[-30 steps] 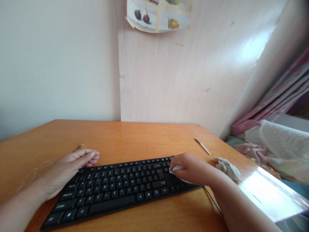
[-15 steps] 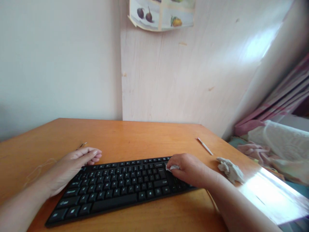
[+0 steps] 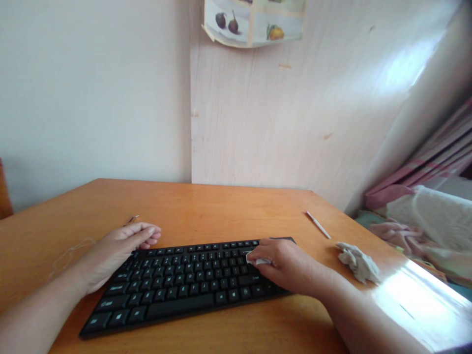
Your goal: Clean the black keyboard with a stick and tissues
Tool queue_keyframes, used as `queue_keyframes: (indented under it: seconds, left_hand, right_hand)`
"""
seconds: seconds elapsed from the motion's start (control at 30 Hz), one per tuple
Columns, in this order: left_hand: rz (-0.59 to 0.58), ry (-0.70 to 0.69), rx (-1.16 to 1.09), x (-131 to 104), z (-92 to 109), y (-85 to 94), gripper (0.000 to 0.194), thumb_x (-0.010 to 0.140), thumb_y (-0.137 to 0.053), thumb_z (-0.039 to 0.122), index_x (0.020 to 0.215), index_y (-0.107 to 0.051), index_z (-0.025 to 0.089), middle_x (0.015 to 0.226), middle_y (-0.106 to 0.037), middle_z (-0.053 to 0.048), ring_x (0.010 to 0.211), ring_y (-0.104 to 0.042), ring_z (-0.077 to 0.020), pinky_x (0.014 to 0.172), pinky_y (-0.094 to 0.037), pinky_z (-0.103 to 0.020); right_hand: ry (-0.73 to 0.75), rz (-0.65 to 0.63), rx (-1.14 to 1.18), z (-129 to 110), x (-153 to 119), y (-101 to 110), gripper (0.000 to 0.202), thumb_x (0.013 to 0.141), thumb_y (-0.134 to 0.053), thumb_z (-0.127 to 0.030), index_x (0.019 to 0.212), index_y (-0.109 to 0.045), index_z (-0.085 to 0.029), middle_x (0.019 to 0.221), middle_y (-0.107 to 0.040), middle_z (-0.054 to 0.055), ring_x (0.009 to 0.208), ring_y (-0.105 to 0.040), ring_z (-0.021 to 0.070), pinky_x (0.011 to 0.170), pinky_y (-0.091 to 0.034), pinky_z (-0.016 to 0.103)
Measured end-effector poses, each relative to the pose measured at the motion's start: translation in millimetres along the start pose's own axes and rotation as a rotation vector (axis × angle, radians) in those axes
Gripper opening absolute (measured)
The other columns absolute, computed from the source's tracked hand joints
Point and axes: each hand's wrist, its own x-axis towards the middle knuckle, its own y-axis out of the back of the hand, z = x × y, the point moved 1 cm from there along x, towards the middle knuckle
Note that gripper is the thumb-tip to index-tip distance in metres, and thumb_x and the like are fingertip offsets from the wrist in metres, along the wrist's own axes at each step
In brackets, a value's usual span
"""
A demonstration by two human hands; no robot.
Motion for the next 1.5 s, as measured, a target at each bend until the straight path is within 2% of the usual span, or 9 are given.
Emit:
queue_keyframes:
  seconds: [0.17, 0.33, 0.53, 0.73, 0.9, 1.1, 1.27, 1.5]
  left_hand:
    - [-0.005, -0.017, 0.008, 2, -5, 1.6, 0.053, 0.078, -0.063, 0.065, 0.103, -0.073, 0.02, 0.106, -0.075, -0.009, 0.101, -0.067, -0.0252, 0.085, -0.055, -0.032]
    - [-0.012, -0.04, 0.02, -1, 0, 0.0, 0.053, 0.076, -0.065, 0.066, 0.102, -0.073, 0.02, 0.103, -0.075, -0.009, 0.099, -0.067, -0.0251, 0.084, -0.054, -0.031]
    - [0.0, -0.03, -0.016, -4, 7, -3.8, 0.049, 0.076, -0.066, 0.064, 0.095, -0.073, 0.019, 0.098, -0.074, -0.008, 0.097, -0.065, -0.0253, 0.085, -0.052, -0.035]
    - [0.012, -0.01, -0.122, -1, 2, -2.4, 0.046, 0.076, -0.069, 0.06, 0.095, -0.073, 0.018, 0.1, -0.073, -0.009, 0.096, -0.064, -0.0238, 0.085, -0.05, -0.035]
    - [-0.001, -0.013, -0.186, 2, -4, -2.1, 0.044, 0.077, -0.07, 0.057, 0.096, -0.073, 0.017, 0.099, -0.072, -0.008, 0.093, -0.063, -0.0206, 0.083, -0.049, -0.033]
    - [-0.012, -0.028, -0.227, 6, -7, -4.3, 0.043, 0.078, -0.07, 0.056, 0.094, -0.072, 0.017, 0.097, -0.071, -0.008, 0.09, -0.062, -0.0186, 0.081, -0.047, -0.031]
    - [-0.022, -0.048, -0.257, 6, -7, -5.6, 0.043, 0.078, -0.07, 0.055, 0.094, -0.072, 0.016, 0.095, -0.071, -0.007, 0.088, -0.062, -0.0189, 0.081, -0.047, -0.031]
    - [-0.035, -0.057, -0.253, 5, -5, -7.5, 0.038, 0.076, -0.071, 0.052, 0.091, -0.071, 0.016, 0.091, -0.07, -0.006, 0.087, -0.061, -0.0185, 0.081, -0.046, -0.031]
  right_hand:
    - [0.022, -0.093, -0.011, -2, -4, 5, 0.027, 0.09, -0.055, -0.023, 0.106, -0.075, -0.028, 0.095, -0.071, 0.003, 0.088, -0.063, 0.0188, 0.08, -0.044, 0.028]
    - [-0.017, -0.049, -0.06, -1, -2, 5, 0.029, 0.091, -0.053, -0.021, 0.108, -0.074, -0.028, 0.094, -0.069, 0.004, 0.086, -0.062, 0.0181, 0.077, -0.042, 0.027]
    - [0.085, -0.112, -0.042, -5, -5, 6, 0.027, 0.092, -0.051, -0.021, 0.104, -0.075, -0.028, 0.089, -0.068, 0.002, 0.083, -0.061, 0.0171, 0.075, -0.042, 0.027]
    - [0.031, -0.022, -0.071, 0, -1, -1, 0.031, 0.093, -0.05, -0.021, 0.114, -0.072, -0.027, 0.094, -0.069, 0.004, 0.085, -0.062, 0.0177, 0.077, -0.043, 0.027]
    - [0.043, 0.003, -0.082, -9, 3, -6, 0.033, 0.094, -0.048, -0.021, 0.119, -0.07, -0.026, 0.096, -0.068, 0.006, 0.084, -0.062, 0.0171, 0.076, -0.042, 0.026]
    - [0.042, -0.071, -0.184, -19, 6, -4, 0.034, 0.089, -0.049, -0.015, 0.11, -0.072, -0.027, 0.094, -0.068, 0.004, 0.084, -0.062, 0.0176, 0.072, -0.039, 0.026]
    - [0.024, -0.096, -0.257, -24, 10, 0, 0.028, 0.088, -0.048, -0.017, 0.099, -0.073, -0.026, 0.089, -0.067, 0.003, 0.078, -0.061, 0.0172, 0.065, -0.034, 0.027]
    - [0.004, -0.154, -0.304, -31, 12, 3, 0.024, 0.086, -0.05, -0.015, 0.093, -0.072, -0.023, 0.088, -0.067, 0.004, 0.081, -0.061, 0.0177, 0.068, -0.034, 0.027]
